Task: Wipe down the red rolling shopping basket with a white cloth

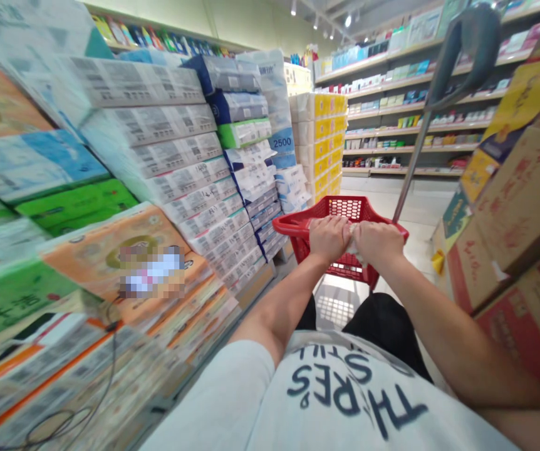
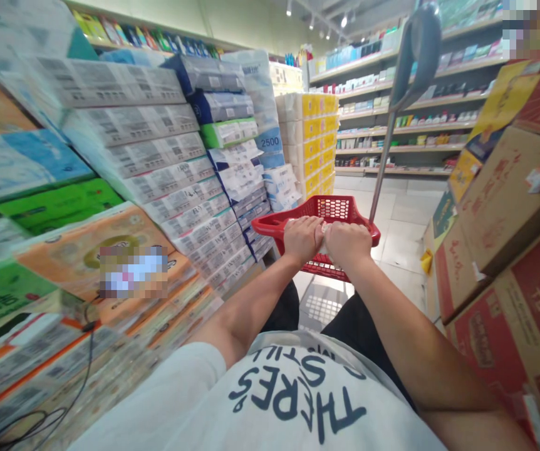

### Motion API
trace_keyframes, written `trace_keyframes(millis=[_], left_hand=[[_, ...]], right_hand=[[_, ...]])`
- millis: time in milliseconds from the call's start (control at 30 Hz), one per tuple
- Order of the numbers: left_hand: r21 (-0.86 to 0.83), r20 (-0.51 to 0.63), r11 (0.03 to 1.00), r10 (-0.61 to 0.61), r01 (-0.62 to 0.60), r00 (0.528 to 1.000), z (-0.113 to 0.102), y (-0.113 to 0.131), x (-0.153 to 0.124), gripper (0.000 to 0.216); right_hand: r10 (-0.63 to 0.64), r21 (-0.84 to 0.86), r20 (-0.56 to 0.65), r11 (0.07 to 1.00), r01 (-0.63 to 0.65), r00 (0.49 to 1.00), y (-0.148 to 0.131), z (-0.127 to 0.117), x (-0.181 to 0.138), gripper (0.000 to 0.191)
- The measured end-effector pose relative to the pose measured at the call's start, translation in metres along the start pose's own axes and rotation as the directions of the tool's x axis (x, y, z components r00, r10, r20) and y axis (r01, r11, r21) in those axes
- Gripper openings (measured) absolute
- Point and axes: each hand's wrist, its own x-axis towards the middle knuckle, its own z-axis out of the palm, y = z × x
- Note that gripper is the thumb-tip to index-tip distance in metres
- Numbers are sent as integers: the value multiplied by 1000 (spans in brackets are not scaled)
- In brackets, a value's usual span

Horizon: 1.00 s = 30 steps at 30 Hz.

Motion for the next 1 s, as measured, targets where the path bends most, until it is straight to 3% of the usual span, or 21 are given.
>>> trace_keyframes(millis=[67,200,267,367,433,467,567,667,733,867,1000], left_hand=[[1,5,1000,0,0,1000,-1,1,0,33],[1,-5,1000,1,-1,1000,-1,0,-1,32],[-4,-12,1000,1,-1,1000,0,-1,-2,32],[-12,-17,1000,1,-1,1000,1,-2,-2,32],[-19,-20,1000,-2,1,1000,1,-2,-1,33],[-24,-21,1000,-3,3,1000,1,-2,-1,33],[-33,-18,999,-3,3,1000,0,-2,1,34],[-28,-6,1000,2,-2,1000,-1,-3,1,34],[-23,-6,1000,3,-3,1000,-1,-3,1,34],[-8,-24,1000,12,-12,1000,0,-1,2,34],[-1,-33,1000,24,-24,999,3,0,3,34]], right_hand=[[46,-2,43,999,-46,998,1,-1,4,39],[-34,61,-181,997,45,983,-1,5,-9,39],[-55,71,-213,995,72,976,-1,6,-11,39],[13,47,-7,999,-13,1000,0,0,2,41],[75,44,161,996,-83,984,2,-4,12,39],[91,42,172,994,-100,981,3,-4,13,38],[27,73,-12,997,-26,1000,1,3,1,39],[-60,115,-242,989,90,969,-1,12,-17,36],[-57,124,-245,988,89,968,1,13,-17,36],[16,115,-91,993,-5,996,12,8,1,39],[34,142,-181,990,-8,983,19,11,-1,35]])
